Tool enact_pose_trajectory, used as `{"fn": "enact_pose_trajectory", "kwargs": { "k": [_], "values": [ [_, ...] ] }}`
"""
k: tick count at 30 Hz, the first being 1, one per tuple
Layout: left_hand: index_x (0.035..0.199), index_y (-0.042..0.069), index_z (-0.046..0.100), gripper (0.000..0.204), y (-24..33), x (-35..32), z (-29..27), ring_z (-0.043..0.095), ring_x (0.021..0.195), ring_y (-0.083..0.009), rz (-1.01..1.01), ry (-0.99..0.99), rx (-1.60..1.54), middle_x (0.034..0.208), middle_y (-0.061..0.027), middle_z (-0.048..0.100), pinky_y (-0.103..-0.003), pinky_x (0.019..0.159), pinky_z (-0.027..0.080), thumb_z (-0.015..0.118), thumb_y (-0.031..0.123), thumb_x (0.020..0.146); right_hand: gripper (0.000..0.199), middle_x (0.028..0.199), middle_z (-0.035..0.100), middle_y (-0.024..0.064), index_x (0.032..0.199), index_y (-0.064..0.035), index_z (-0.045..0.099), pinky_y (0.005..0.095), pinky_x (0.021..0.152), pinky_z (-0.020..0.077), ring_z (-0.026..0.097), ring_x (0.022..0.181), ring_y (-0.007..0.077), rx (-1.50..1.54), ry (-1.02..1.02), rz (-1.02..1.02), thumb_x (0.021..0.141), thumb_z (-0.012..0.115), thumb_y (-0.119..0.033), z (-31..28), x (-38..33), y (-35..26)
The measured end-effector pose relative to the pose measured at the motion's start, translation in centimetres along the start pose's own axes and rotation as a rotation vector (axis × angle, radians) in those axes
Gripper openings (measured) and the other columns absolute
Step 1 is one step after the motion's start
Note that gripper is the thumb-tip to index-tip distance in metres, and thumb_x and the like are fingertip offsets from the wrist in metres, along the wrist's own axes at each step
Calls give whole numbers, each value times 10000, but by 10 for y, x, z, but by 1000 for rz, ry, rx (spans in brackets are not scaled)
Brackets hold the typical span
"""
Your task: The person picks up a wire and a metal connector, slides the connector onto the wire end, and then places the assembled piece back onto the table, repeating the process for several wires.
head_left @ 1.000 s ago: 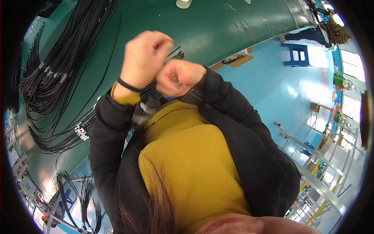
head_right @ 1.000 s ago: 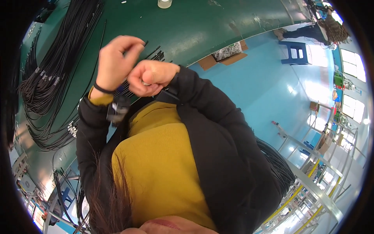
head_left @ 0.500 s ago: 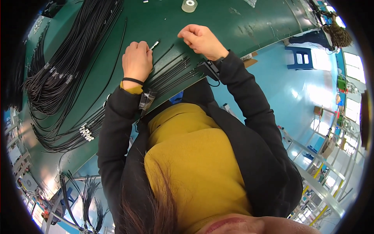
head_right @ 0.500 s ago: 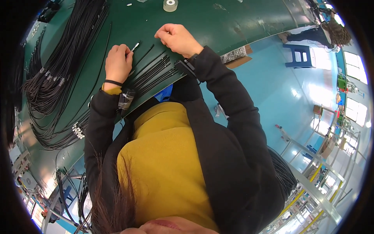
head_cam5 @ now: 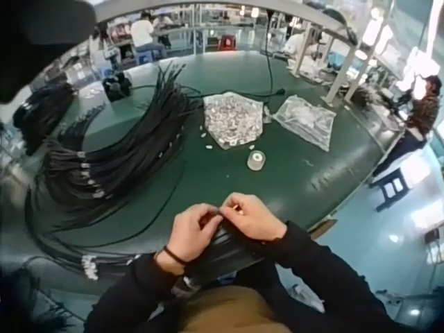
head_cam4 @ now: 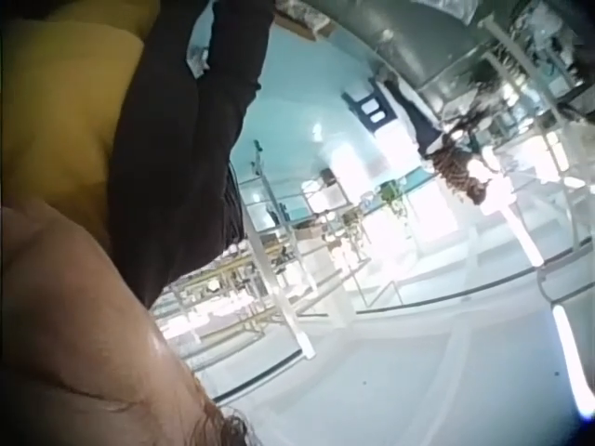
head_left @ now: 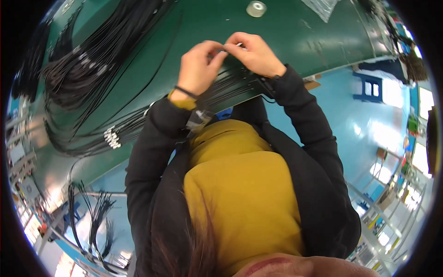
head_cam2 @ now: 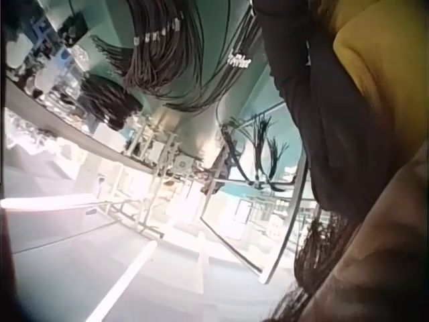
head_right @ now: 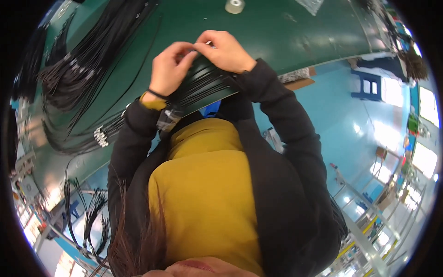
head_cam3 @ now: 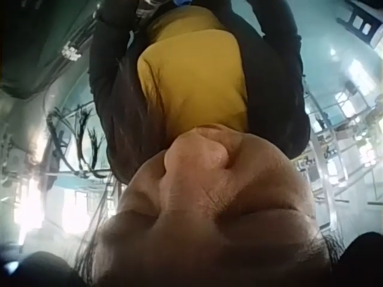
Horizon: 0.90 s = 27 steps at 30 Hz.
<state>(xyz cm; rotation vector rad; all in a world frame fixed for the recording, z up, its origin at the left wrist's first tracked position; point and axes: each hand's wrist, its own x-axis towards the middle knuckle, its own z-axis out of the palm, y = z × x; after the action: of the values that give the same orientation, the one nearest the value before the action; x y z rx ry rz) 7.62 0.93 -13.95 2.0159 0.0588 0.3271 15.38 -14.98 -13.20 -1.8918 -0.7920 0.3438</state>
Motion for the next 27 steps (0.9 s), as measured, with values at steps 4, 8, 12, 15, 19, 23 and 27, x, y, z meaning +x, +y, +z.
{"fn": "enact_pose_trajectory", "kwargs": {
  "k": [4, 8, 12, 15, 19, 23, 27],
  "values": [
    [864, 49, 616, 97, -2, -5, -5, 575, 609, -257, 15, -68, 45, 739, -107, 585, -355, 565, 470, 656, 92, 787, 185, 721, 558, -19, 881, 9, 612, 206, 576, 386, 473, 649, 50, -12, 44, -48, 897, 595, -175, 3, -5, 4],
    [802, 37, 626, 47, -6, -23, -34, 590, 666, -263, 88, 15, 308, 741, -105, 591, -336, 599, 475, 657, 62, 779, 168, 678, 508, -44, 886, -12, 607, 198, 502, 325, 415, 572, 30, 129, 129, 144, 908, 584, -177, -2, -6, 10],
    [744, 91, 614, 87, -40, -65, -105, 586, 719, -288, 152, 102, 592, 748, -75, 585, -391, 619, 466, 693, 119, 719, 181, 677, 519, -36, 888, -4, 612, 212, 516, 336, 419, 577, 44, 208, 144, 331, 896, 596, -184, -12, -5, 19],
    [746, 88, 633, 79, -57, -99, -166, 579, 740, -292, 100, 128, 706, 757, -69, 590, -392, 638, 465, 701, 86, 705, 229, 708, 578, 1, 898, 31, 627, 245, 595, 414, 480, 646, 90, 140, 140, 387, 868, 617, -195, -11, -3, 31],
    [785, 64, 648, 78, -67, -135, -222, 576, 766, -298, 56, 101, 849, 781, -86, 600, -387, 668, 461, 696, 71, 723, 252, 714, 608, 49, 884, 37, 632, 275, 609, 437, 530, 661, 124, 31, 146, 329, 856, 627, -213, -10, -7, 35],
    [826, 40, 647, 83, -71, -154, -240, 578, 786, -312, -7, 15, 886, 811, -105, 605, -381, 685, 458, 679, 73, 756, 275, 737, 634, 111, 857, 48, 635, 307, 636, 459, 582, 690, 181, -222, 92, 187, 849, 624, -227, -9, -8, 36],
    [892, 34, 646, 123, -68, -143, -235, 585, 802, -323, 22, -33, 899, 855, -119, 613, -381, 693, 465, 663, 88, 783, 275, 729, 614, 52, 810, 57, 621, 270, 642, 441, 545, 685, 133, -295, 39, 252, 881, 600, -208, -9, -20, 31]
  ]
}}
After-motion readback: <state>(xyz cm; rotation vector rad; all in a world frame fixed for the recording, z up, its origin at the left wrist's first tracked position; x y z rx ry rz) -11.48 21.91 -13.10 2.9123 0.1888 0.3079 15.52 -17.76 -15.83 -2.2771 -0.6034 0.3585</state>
